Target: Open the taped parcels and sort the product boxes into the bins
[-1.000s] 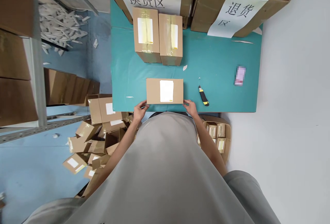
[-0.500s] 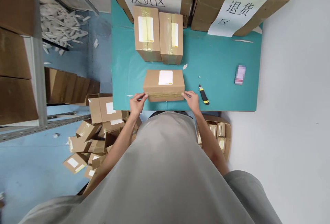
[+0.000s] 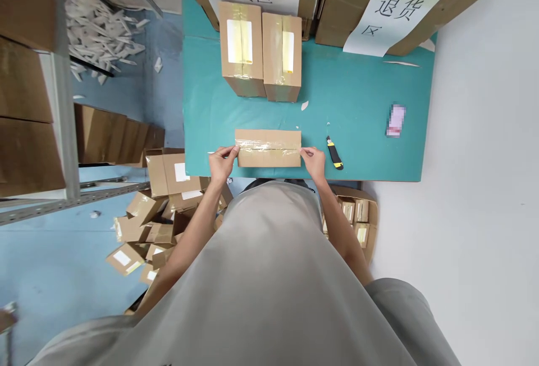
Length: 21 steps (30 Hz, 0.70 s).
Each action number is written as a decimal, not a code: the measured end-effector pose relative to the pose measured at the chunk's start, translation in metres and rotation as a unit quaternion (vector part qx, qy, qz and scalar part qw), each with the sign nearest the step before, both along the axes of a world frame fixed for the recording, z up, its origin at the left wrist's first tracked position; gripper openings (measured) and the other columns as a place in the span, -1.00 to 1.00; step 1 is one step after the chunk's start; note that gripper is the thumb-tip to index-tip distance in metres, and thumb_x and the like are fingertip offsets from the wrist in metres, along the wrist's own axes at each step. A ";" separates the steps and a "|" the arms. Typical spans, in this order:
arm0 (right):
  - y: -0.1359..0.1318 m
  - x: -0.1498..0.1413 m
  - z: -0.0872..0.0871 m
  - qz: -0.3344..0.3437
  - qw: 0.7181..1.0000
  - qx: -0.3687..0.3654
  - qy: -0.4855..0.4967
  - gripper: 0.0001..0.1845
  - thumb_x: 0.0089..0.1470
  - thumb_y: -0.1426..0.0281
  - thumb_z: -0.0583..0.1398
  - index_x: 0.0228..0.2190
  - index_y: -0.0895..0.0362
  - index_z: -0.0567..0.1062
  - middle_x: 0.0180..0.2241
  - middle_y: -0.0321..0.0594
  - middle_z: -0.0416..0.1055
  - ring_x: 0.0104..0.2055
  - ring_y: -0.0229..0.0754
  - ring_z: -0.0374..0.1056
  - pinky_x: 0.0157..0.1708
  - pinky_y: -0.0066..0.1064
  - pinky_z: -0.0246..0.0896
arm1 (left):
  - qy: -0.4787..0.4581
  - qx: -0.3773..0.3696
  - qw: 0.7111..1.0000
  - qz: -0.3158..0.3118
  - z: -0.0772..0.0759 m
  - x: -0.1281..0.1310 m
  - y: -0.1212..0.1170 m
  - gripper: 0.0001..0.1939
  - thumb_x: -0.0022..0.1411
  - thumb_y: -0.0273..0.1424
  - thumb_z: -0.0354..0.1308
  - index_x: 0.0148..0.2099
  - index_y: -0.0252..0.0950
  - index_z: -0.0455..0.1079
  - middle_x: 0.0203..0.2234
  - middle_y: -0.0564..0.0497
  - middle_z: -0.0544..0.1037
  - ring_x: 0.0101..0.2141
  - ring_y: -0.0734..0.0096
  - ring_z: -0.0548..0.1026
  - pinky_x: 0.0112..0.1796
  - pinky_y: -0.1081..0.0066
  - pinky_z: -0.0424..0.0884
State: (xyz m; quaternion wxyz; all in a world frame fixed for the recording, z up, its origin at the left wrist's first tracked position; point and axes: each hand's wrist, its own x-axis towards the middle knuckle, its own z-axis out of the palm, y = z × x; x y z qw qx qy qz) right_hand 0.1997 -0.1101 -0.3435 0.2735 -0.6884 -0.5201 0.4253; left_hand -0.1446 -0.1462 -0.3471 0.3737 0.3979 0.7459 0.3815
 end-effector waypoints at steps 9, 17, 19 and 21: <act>0.000 0.023 -0.024 0.027 1.000 -0.003 -0.015 -0.52 0.34 0.04 0.29 -0.05 0.13 0.81 0.01 0.02 0.75 -0.04 0.12 0.68 0.12 -0.07 0.59 | 0.007 -0.032 0.999 -0.008 -0.036 -0.012 -0.012 -0.53 0.43 -0.04 0.20 0.05 -0.28 0.71 -0.04 -0.20 0.73 -0.14 0.12 0.65 -0.02 0.19 0.59; -0.024 0.024 -0.047 0.055 0.991 -0.115 -0.031 -0.37 0.11 0.26 0.43 0.20 0.13 0.70 -0.01 -0.06 0.74 -0.19 0.05 0.69 0.06 -0.04 0.62 | -0.047 -0.122 0.990 -0.047 -0.060 -0.012 -0.033 -0.35 0.08 -0.41 0.35 0.26 -0.34 0.61 -0.01 -0.22 0.71 -0.14 0.11 0.65 0.05 0.08 0.63; -0.026 0.021 -0.048 0.068 0.991 -0.112 -0.021 -0.32 0.08 0.18 0.47 0.23 0.08 0.68 -0.03 -0.10 0.73 -0.21 0.04 0.67 0.04 -0.04 0.62 | -0.064 -0.127 0.988 -0.051 -0.062 -0.011 -0.032 -0.26 0.01 -0.43 0.37 0.30 -0.30 0.58 -0.03 -0.17 0.71 -0.13 0.10 0.65 0.04 0.07 0.64; -0.025 0.017 -0.048 0.086 0.991 -0.101 -0.016 -0.31 0.07 0.10 0.50 0.20 0.07 0.70 -0.05 -0.11 0.72 -0.23 0.04 0.66 0.05 -0.04 0.62 | -0.077 -0.123 0.988 -0.058 -0.063 -0.009 -0.030 -0.27 -0.02 -0.44 0.37 0.27 -0.28 0.60 -0.03 -0.15 0.72 -0.09 0.09 0.66 0.06 0.06 0.65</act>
